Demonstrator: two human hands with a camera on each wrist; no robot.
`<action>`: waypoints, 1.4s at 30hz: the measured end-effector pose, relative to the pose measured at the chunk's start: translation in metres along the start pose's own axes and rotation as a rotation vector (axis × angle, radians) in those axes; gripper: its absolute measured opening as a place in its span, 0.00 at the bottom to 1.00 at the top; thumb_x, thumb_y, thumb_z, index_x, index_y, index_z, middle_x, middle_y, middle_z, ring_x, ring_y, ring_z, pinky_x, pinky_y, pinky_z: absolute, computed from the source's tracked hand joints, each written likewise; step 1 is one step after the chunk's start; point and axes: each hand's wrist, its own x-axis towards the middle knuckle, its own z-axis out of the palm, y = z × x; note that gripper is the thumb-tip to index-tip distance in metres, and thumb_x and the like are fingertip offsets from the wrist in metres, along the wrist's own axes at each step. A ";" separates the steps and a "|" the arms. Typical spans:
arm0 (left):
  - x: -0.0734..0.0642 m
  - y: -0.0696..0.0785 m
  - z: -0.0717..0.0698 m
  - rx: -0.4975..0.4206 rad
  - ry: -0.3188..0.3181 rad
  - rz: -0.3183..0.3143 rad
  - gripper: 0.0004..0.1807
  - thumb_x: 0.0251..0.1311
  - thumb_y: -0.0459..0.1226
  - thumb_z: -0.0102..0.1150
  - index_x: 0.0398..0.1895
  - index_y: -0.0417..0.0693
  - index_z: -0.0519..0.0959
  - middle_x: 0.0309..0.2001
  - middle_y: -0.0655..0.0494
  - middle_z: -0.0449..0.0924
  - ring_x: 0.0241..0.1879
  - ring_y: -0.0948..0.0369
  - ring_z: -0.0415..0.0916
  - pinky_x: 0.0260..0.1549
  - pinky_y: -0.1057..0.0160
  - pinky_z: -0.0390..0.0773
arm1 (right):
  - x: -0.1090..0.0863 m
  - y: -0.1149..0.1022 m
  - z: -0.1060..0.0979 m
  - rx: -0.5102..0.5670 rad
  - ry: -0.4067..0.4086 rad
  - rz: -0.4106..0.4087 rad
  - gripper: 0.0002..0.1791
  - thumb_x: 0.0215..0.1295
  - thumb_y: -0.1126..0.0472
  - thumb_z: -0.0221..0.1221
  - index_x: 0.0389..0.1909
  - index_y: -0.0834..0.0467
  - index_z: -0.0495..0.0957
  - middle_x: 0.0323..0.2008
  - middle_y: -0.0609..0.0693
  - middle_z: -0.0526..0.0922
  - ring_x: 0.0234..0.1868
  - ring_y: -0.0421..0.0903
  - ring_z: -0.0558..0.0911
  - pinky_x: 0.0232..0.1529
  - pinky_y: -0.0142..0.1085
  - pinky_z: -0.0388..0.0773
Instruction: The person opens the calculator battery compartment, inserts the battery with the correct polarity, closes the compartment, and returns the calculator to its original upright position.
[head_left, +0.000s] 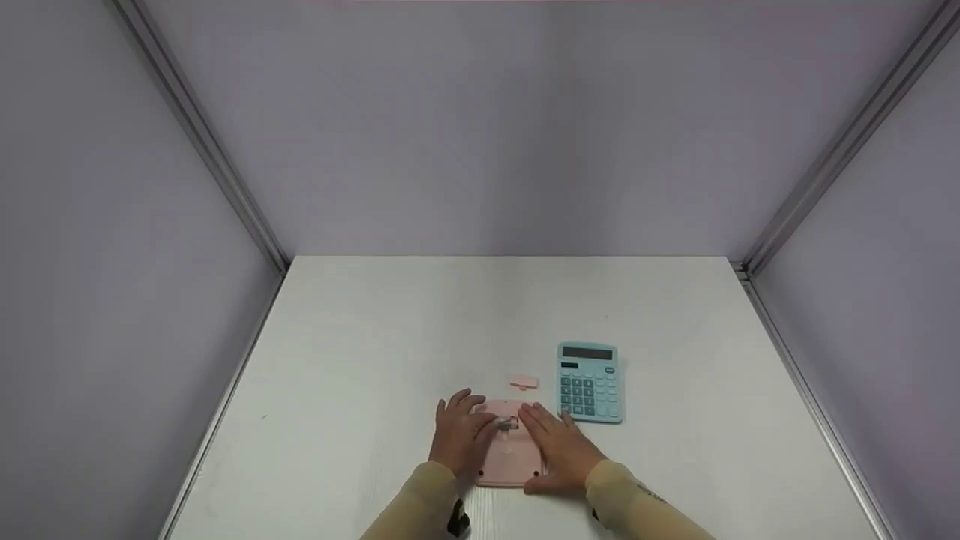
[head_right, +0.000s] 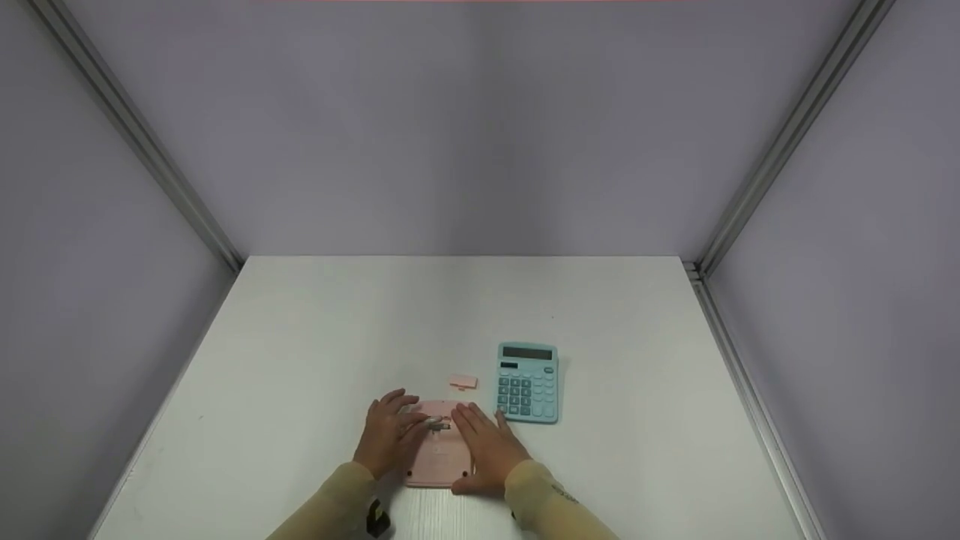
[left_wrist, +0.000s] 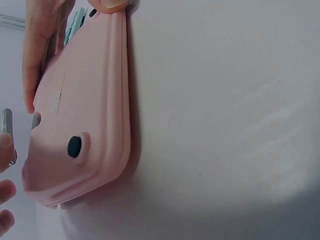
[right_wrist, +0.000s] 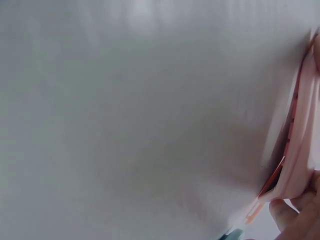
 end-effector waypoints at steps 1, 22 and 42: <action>0.000 0.000 0.001 -0.006 -0.009 -0.016 0.10 0.64 0.49 0.59 0.38 0.59 0.88 0.54 0.56 0.78 0.65 0.52 0.63 0.61 0.32 0.56 | 0.000 0.000 0.000 -0.002 -0.001 0.000 0.69 0.39 0.22 0.62 0.77 0.49 0.41 0.76 0.44 0.44 0.76 0.45 0.44 0.70 0.59 0.45; 0.010 0.007 0.013 -0.092 -0.048 -0.052 0.12 0.62 0.47 0.61 0.40 0.54 0.88 0.46 0.58 0.81 0.54 0.56 0.72 0.59 0.45 0.66 | -0.003 0.006 0.003 0.015 0.012 -0.006 0.69 0.39 0.24 0.64 0.77 0.49 0.41 0.76 0.43 0.44 0.75 0.45 0.45 0.69 0.59 0.48; 0.009 0.004 0.016 -0.153 -0.108 -0.031 0.13 0.65 0.45 0.58 0.46 0.52 0.86 0.45 0.58 0.80 0.48 0.60 0.76 0.49 0.57 0.77 | -0.004 0.004 0.002 0.025 -0.006 0.014 0.69 0.39 0.24 0.64 0.77 0.48 0.40 0.76 0.43 0.43 0.75 0.43 0.45 0.71 0.56 0.45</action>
